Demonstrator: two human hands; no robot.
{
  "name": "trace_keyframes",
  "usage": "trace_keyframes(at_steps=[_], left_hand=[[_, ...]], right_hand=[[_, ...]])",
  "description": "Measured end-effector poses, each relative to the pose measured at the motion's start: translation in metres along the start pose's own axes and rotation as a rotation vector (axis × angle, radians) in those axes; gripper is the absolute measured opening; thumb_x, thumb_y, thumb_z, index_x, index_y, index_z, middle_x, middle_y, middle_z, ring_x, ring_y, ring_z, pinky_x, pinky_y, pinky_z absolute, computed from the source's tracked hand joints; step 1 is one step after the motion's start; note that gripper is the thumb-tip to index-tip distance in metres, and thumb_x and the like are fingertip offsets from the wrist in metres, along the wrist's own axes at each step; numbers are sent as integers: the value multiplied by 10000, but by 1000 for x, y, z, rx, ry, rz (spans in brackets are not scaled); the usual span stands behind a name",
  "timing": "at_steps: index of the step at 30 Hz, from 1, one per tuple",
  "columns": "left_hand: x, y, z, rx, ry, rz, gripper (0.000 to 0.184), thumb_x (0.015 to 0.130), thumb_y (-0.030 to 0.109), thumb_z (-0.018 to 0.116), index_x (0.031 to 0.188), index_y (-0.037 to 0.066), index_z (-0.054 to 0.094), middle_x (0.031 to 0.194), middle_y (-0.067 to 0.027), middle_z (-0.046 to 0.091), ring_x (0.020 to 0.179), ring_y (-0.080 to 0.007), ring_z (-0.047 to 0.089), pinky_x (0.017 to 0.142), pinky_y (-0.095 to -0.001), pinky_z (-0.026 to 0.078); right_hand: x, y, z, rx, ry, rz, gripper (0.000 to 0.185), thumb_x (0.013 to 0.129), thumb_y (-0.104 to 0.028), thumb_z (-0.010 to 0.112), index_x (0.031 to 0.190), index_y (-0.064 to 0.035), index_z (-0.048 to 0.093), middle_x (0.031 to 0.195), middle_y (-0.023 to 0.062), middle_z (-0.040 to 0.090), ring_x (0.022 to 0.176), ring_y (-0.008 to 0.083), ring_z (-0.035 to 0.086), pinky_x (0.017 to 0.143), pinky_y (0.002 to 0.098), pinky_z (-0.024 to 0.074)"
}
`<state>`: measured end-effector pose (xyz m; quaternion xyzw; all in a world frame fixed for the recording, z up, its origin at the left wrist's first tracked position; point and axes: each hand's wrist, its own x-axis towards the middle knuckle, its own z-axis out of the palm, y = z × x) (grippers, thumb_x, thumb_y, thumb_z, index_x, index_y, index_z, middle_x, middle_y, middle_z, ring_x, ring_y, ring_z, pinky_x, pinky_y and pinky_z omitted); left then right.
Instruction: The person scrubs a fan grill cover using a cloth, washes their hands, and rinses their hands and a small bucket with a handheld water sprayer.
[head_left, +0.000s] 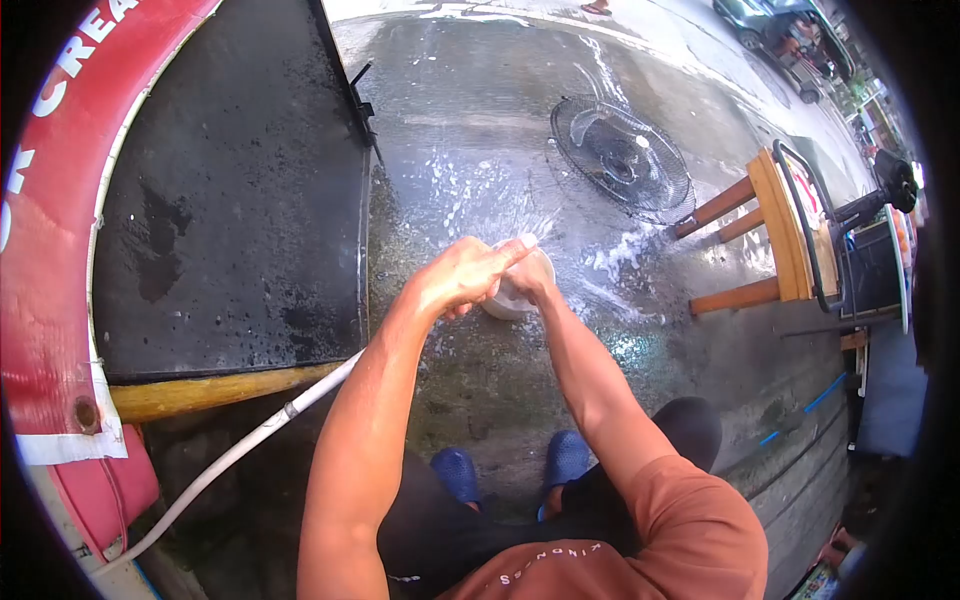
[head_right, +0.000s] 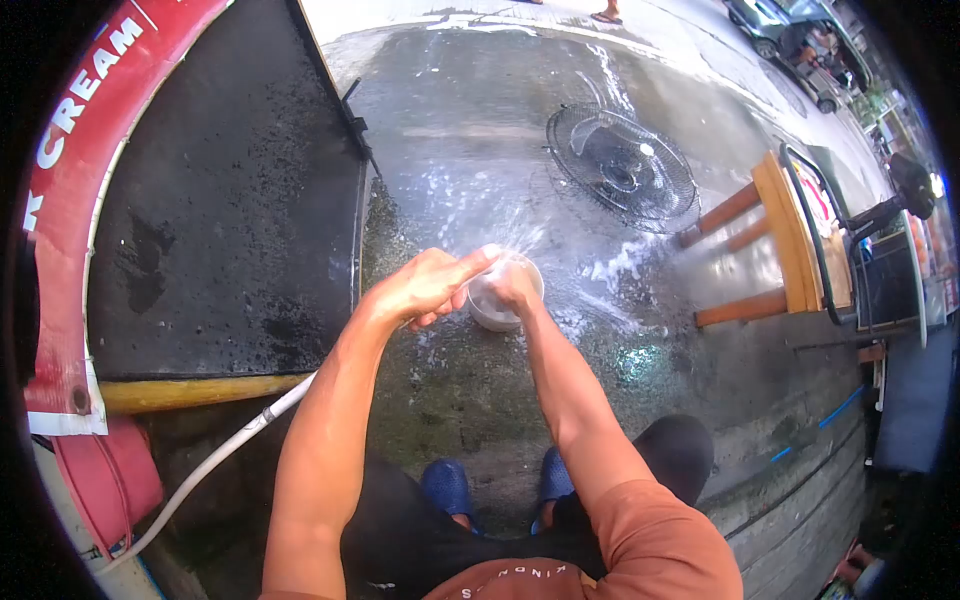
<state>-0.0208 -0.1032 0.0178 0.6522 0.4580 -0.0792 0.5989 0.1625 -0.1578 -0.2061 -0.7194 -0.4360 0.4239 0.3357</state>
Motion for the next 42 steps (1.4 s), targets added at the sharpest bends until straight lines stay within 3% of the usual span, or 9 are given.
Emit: trace_keyframes(at_steps=[5,10,15,18,25,27,30,33,42], left_hand=[[-9,4,-1,-9,-12,25,770,855,788,534,593,64,503,481,5,377,377,-112,379,355,-303,264],[-2,-1,1,10,-40,32,774,853,794,530,575,73,484,473,12,355,373,-112,373,350,-305,263],[-2,-3,0,-3,-39,50,785,845,803,535,565,71,487,471,5,360,365,-112,374,346,-303,275],[0,-5,0,2,-21,63,791,841,805,540,557,69,483,472,1,366,363,-114,377,348,-301,277],[11,-8,1,4,-51,13,784,839,800,546,575,64,498,475,-4,383,366,-121,384,361,-296,282],[11,-9,1,13,-45,16,784,838,802,545,579,63,499,477,-4,384,368,-118,381,360,-297,280],[7,-8,-2,16,-47,12,786,840,804,539,581,63,498,479,-2,387,371,-116,382,359,-300,278],[5,-4,-1,33,-51,20,783,844,804,532,587,65,499,482,3,390,372,-116,386,357,-301,279],[8,-5,-5,20,-40,15,788,851,811,517,589,67,501,480,-2,401,371,-123,410,355,-303,307]], right_hand=[[37,76,27,107,-19,-67,472,820,-215,691,1249,-45,589,1190,156,659,1083,265,626,935,401,488],[78,137,36,626,-209,285,445,837,-176,704,1249,-42,602,1179,143,657,1076,271,625,909,402,493],[44,86,20,-182,110,30,302,885,-171,691,1160,-48,674,1051,127,693,913,267,668,779,390,528],[19,33,18,266,196,286,271,877,-175,713,1098,-20,691,973,125,694,815,243,670,687,382,536],[104,195,89,1065,210,266,398,833,-268,760,1080,33,679,979,127,694,810,240,673,666,393,536],[104,205,98,981,239,274,392,827,-288,758,1073,11,698,997,143,715,837,261,688,716,405,540],[64,115,62,-163,182,80,376,810,-323,752,1040,-26,734,1025,164,737,897,293,706,779,416,531],[55,88,50,-351,199,54,378,804,-369,731,1007,-50,755,1026,172,742,936,307,709,797,427,523],[64,94,45,321,-71,268,435,864,-405,659,1092,-41,727,1070,196,727,988,296,694,847,424,506]])
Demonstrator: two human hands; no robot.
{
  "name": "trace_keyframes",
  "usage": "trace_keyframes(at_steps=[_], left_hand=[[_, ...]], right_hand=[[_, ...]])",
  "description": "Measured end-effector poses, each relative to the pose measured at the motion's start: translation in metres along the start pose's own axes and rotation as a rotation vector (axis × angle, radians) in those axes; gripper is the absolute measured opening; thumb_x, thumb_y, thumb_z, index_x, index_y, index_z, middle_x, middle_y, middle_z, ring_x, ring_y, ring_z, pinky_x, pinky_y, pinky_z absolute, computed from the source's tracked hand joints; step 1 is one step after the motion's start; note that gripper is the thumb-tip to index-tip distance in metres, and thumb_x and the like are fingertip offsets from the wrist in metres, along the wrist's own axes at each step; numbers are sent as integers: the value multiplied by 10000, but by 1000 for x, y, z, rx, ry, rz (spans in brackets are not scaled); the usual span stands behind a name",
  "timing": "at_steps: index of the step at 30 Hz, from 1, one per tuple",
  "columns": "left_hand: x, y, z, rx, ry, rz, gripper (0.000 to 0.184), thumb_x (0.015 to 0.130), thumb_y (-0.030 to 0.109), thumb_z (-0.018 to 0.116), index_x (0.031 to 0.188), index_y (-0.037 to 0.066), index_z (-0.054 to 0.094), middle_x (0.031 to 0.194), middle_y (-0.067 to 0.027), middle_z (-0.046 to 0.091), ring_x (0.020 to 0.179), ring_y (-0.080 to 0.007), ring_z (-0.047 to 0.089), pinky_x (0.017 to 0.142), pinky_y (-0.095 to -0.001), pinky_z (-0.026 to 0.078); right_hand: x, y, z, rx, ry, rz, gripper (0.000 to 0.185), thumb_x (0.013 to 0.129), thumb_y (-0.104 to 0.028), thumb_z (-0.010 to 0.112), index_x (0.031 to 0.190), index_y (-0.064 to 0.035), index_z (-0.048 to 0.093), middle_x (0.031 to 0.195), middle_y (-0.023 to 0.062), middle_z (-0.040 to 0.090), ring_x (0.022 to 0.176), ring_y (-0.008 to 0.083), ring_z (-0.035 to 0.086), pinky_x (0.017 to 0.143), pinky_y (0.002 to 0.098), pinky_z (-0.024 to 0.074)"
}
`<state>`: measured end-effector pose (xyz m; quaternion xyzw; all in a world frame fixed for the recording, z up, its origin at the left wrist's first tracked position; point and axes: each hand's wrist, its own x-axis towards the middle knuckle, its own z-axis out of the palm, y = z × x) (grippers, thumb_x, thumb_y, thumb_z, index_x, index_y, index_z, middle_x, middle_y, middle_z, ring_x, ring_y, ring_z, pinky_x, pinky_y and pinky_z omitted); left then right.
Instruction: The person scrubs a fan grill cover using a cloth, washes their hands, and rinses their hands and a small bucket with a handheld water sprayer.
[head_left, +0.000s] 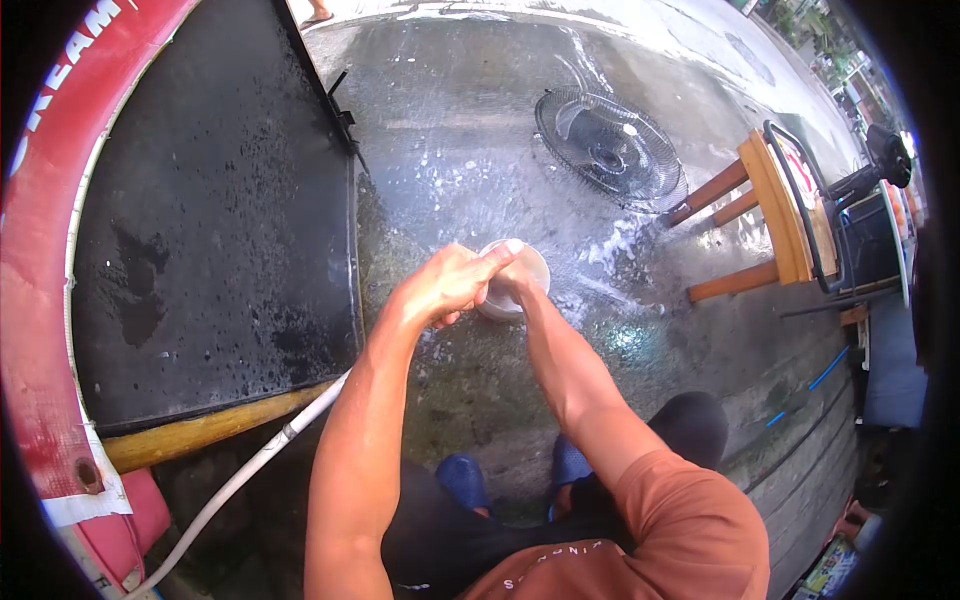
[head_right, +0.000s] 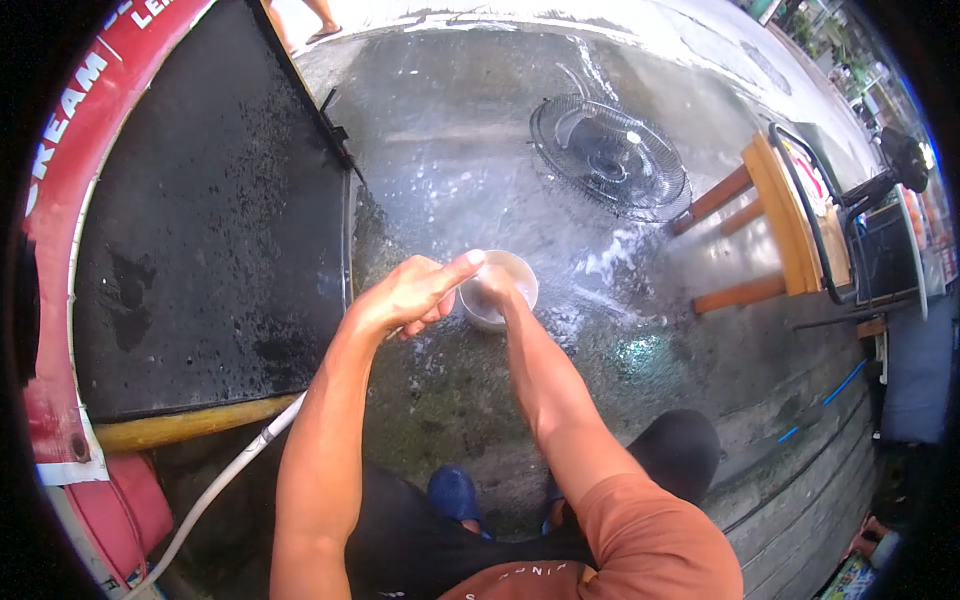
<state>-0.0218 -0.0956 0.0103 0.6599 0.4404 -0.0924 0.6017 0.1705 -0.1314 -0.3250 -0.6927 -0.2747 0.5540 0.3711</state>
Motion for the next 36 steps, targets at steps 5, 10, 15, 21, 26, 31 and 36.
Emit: trace_keyframes(at_steps=[5,10,15,21,26,31,36], left_hand=[[-5,0,3,0,7,27,805,819,840,531,586,71,490,477,16,381,370,-102,380,348,-279,272],[-12,5,2,-14,4,-2,784,831,813,546,596,68,491,481,15,372,371,-105,371,353,-291,276],[-5,4,3,-13,0,-25,767,844,790,550,610,61,496,486,9,375,374,-111,382,357,-300,283],[-7,5,3,-17,3,13,774,831,806,549,620,63,498,491,12,376,375,-110,392,355,-291,279],[-8,5,4,-12,-2,-12,775,825,812,549,618,67,497,491,20,372,376,-108,383,356,-282,271],[-12,6,1,-42,-1,26,769,830,797,560,620,60,503,490,12,371,373,-108,372,356,-287,269],[-10,5,2,-28,5,27,766,845,779,567,616,51,511,496,1,387,369,-111,378,354,-293,277]], right_hand=[[4,39,4,-810,-140,-180,408,944,-318,535,1182,-26,691,1169,171,709,1085,327,667,929,442,499],[21,49,-12,-559,15,-50,421,869,-302,639,1170,-12,689,1073,161,714,980,285,671,851,420,510],[2,13,-23,-178,185,1,449,821,-305,707,1155,-6,687,983,144,714,873,236,667,770,398,518],[-5,7,-2,372,202,-49,338,937,-304,581,1121,-44,695,1021,121,702,886,242,633,781,391,510],[-33,-26,12,-59,185,-177,328,927,-325,579,1086,-66,704,1040,136,726,937,289,674,831,416,511],[-20,-14,0,-530,268,-153,322,869,-241,614,1129,-69,697,1117,171,719,1074,319,683,875,433,521],[17,36,-9,-903,229,-171,350,848,-234,651,1153,-67,693,1114,168,720,1099,320,671,903,439,512]])
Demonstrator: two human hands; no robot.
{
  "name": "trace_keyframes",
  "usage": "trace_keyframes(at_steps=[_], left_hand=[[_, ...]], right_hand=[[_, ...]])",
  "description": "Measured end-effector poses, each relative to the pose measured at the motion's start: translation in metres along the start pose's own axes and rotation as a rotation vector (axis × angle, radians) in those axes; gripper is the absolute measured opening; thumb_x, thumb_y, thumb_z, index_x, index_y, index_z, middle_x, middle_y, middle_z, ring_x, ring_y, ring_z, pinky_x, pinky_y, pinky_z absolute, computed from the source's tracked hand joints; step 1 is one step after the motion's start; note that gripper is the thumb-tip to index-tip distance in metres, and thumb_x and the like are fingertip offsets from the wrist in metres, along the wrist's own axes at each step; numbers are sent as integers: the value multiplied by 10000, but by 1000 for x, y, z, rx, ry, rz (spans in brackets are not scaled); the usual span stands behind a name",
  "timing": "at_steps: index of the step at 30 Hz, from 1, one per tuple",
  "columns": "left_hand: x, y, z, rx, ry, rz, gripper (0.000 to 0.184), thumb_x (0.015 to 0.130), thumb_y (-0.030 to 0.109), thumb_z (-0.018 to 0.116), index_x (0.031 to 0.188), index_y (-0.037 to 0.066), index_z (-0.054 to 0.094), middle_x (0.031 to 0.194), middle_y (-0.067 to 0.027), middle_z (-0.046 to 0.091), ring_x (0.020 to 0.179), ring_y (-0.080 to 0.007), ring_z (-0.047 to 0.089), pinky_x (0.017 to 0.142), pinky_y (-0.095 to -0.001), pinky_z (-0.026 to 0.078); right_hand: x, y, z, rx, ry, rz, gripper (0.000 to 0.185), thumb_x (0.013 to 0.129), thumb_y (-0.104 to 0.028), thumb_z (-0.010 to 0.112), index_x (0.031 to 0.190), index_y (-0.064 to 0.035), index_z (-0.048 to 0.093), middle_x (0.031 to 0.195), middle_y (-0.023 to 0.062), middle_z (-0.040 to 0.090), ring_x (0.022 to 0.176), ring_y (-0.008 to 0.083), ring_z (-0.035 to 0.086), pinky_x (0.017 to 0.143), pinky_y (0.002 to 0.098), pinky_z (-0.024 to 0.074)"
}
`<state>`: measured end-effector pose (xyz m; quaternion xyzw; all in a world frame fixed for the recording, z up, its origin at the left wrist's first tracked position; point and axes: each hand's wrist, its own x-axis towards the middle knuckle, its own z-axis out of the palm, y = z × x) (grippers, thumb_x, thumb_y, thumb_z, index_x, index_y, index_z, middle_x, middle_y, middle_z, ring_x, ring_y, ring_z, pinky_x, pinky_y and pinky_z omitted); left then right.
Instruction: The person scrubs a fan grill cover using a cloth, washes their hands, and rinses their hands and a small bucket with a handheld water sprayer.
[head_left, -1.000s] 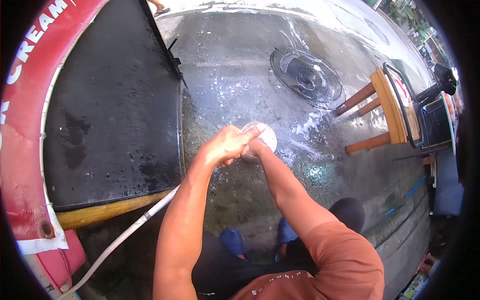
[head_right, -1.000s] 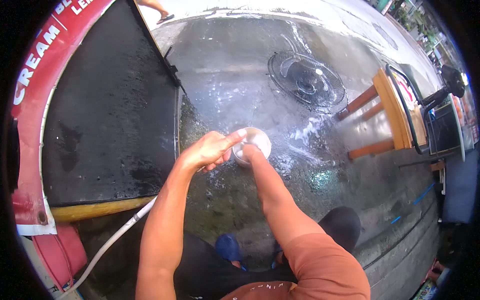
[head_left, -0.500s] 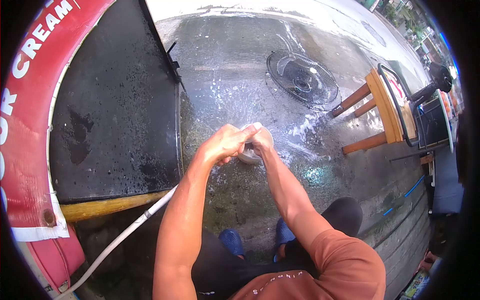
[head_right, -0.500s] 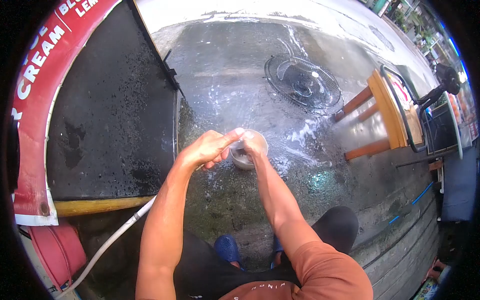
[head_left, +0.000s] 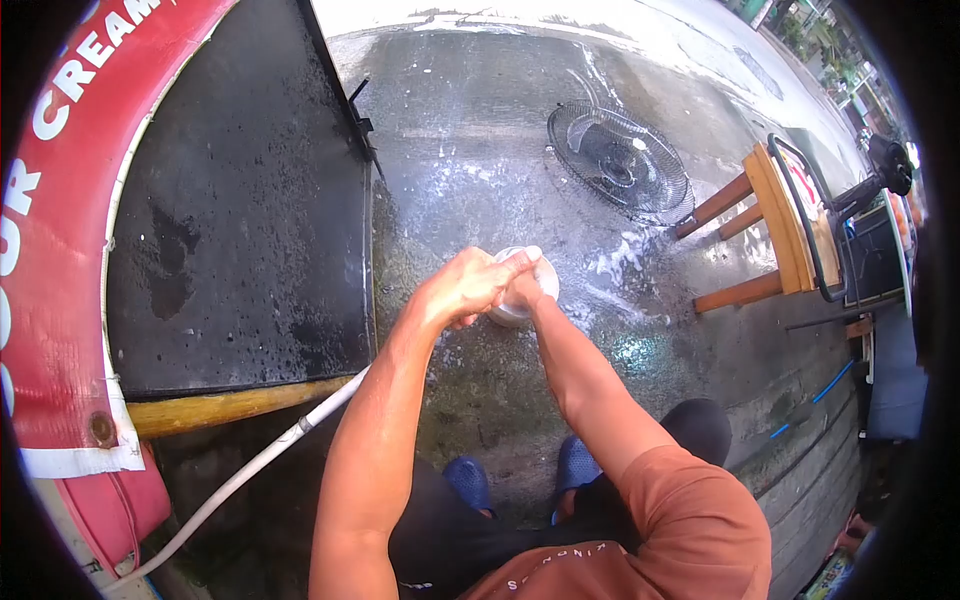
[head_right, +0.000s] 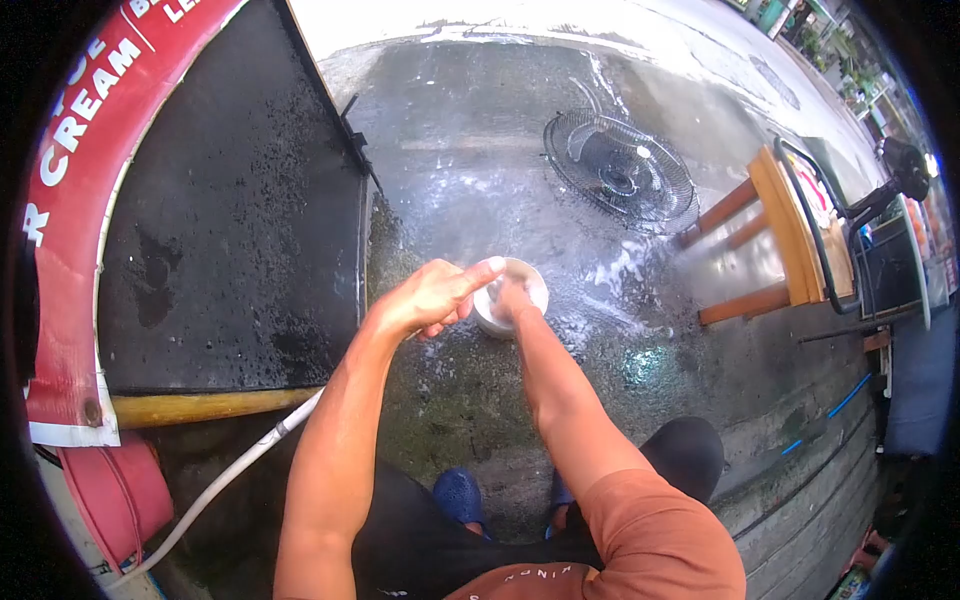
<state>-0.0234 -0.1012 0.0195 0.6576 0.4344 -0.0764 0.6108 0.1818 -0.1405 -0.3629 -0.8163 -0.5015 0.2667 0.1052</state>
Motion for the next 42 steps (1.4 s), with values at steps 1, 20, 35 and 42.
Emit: trace_keyframes(at_steps=[1,20,35,42], left_hand=[[0,-1,1,0,1,3,766,848,777,567,615,50,511,499,-1,392,368,-113,380,353,-295,278],[-5,3,-12,-78,55,46,719,880,725,578,620,57,515,463,17,373,343,-95,365,334,-288,269],[-11,2,-28,-158,123,99,740,868,764,552,662,53,542,485,14,396,371,-87,381,343,-275,288],[-5,0,-25,-99,131,58,755,865,768,548,666,39,553,488,0,419,366,-95,397,339,-276,296]], right_hand=[[9,13,26,72,56,-29,352,848,-235,654,1152,-63,692,1119,172,717,1098,320,669,902,443,510],[-76,-120,-154,652,46,102,229,815,-242,711,880,-24,733,766,69,694,676,144,634,535,321,452],[-17,-143,-158,1627,-226,236,189,937,-209,611,978,-36,673,859,95,651,800,221,628,608,420,498],[28,-115,-96,1607,-194,66,171,920,-182,638,964,-29,701,865,97,673,730,223,639,597,366,497]])
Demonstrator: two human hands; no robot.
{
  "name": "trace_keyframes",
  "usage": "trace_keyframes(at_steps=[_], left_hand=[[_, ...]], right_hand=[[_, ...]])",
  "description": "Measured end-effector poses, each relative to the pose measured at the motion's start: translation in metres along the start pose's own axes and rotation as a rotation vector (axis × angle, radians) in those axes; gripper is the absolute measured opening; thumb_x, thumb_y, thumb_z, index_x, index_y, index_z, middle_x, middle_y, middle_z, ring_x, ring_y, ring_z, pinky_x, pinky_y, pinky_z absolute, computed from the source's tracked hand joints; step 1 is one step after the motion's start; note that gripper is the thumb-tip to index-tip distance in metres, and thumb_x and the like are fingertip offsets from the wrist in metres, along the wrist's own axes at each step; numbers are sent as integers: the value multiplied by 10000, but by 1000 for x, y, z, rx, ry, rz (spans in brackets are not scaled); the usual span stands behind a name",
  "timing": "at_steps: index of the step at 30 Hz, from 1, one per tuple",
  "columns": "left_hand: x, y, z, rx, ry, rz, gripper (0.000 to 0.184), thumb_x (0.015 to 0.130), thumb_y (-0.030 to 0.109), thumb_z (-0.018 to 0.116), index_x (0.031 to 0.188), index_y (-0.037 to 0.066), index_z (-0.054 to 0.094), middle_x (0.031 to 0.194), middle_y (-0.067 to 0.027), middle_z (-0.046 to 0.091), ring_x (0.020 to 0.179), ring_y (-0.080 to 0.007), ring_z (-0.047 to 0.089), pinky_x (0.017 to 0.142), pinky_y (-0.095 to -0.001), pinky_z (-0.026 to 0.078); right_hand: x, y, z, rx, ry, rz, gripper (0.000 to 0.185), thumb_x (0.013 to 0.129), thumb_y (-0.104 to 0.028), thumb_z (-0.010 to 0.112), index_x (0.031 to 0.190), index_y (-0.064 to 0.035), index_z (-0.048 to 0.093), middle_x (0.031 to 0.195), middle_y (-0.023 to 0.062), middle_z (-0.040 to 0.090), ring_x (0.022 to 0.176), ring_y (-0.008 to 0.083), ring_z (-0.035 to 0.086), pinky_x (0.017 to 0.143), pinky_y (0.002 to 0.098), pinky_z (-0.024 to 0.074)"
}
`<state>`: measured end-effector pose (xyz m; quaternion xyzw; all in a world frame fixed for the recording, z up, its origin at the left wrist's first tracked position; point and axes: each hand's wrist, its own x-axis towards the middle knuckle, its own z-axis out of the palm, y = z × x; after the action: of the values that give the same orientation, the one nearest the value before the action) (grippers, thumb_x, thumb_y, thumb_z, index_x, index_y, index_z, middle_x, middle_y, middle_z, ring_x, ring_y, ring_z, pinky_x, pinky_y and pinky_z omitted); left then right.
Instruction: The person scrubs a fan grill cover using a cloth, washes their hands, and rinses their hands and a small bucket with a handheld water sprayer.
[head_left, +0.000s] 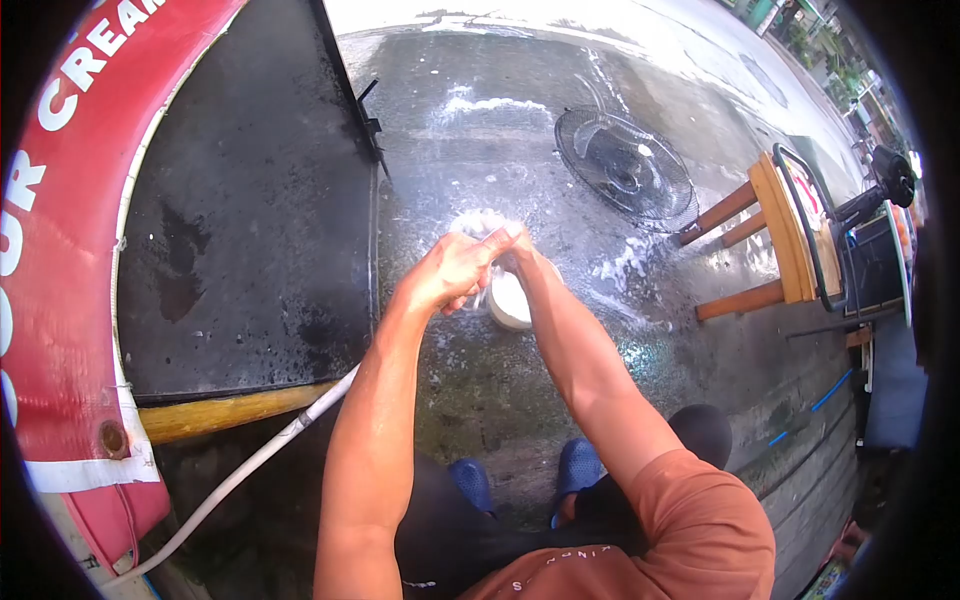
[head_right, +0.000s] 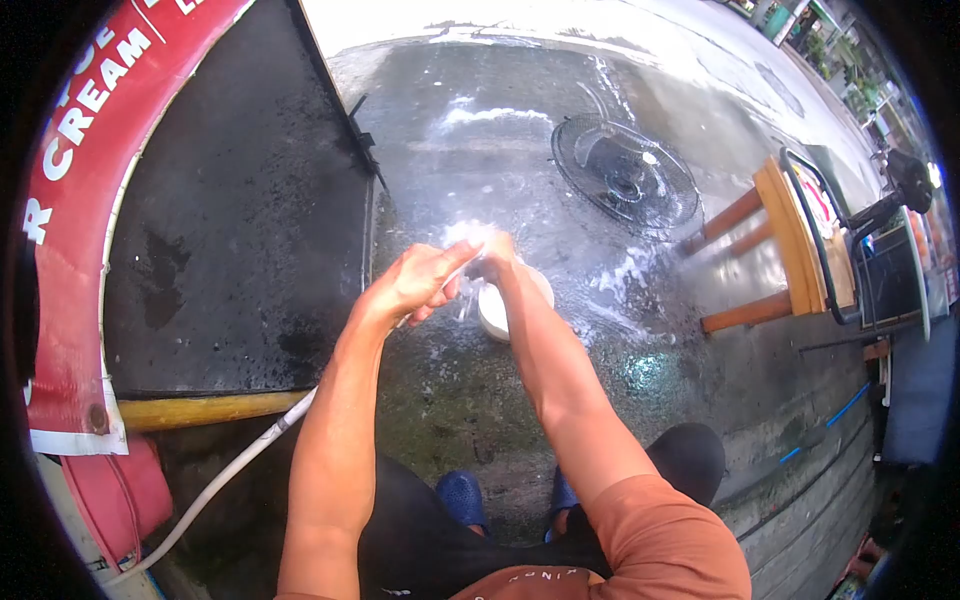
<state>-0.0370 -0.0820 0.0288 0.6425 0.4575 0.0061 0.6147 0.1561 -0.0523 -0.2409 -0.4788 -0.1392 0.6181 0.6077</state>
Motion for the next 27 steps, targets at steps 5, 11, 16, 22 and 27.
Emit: trace_keyframes(at_steps=[5,11,16,22,27], left_hand=[[11,-9,1,40,-2,-30,767,881,768,528,620,48,526,507,-28,447,361,-133,440,337,-318,326],[13,-12,2,-6,-1,-48,754,852,762,575,644,38,544,468,3,405,340,-95,377,327,-279,284],[16,-15,4,8,-7,-55,753,856,764,569,634,45,536,458,14,384,331,-94,372,319,-275,268],[19,-15,2,32,-10,-60,754,862,767,565,621,53,523,452,23,370,330,-94,370,316,-279,260],[19,-11,3,52,1,-73,764,850,781,565,616,56,519,455,23,373,333,-95,376,318,-284,258]], right_hand=[[-4,5,-2,-23,-75,-44,173,887,-112,665,1003,10,702,881,121,677,746,231,648,622,369,522],[-25,13,18,270,-35,-210,312,845,-127,696,1130,-4,667,854,106,650,747,234,642,696,369,544],[-57,-12,19,-355,44,-116,351,810,-205,728,1102,-14,689,832,106,664,729,234,648,710,374,545],[-154,-19,26,-1533,222,-255,306,730,-276,798,862,-7,740,869,188,721,832,349,700,757,458,536],[-179,30,-6,-1943,310,-531,176,683,-160,772,801,-31,746,852,190,712,825,332,703,753,466,539]])
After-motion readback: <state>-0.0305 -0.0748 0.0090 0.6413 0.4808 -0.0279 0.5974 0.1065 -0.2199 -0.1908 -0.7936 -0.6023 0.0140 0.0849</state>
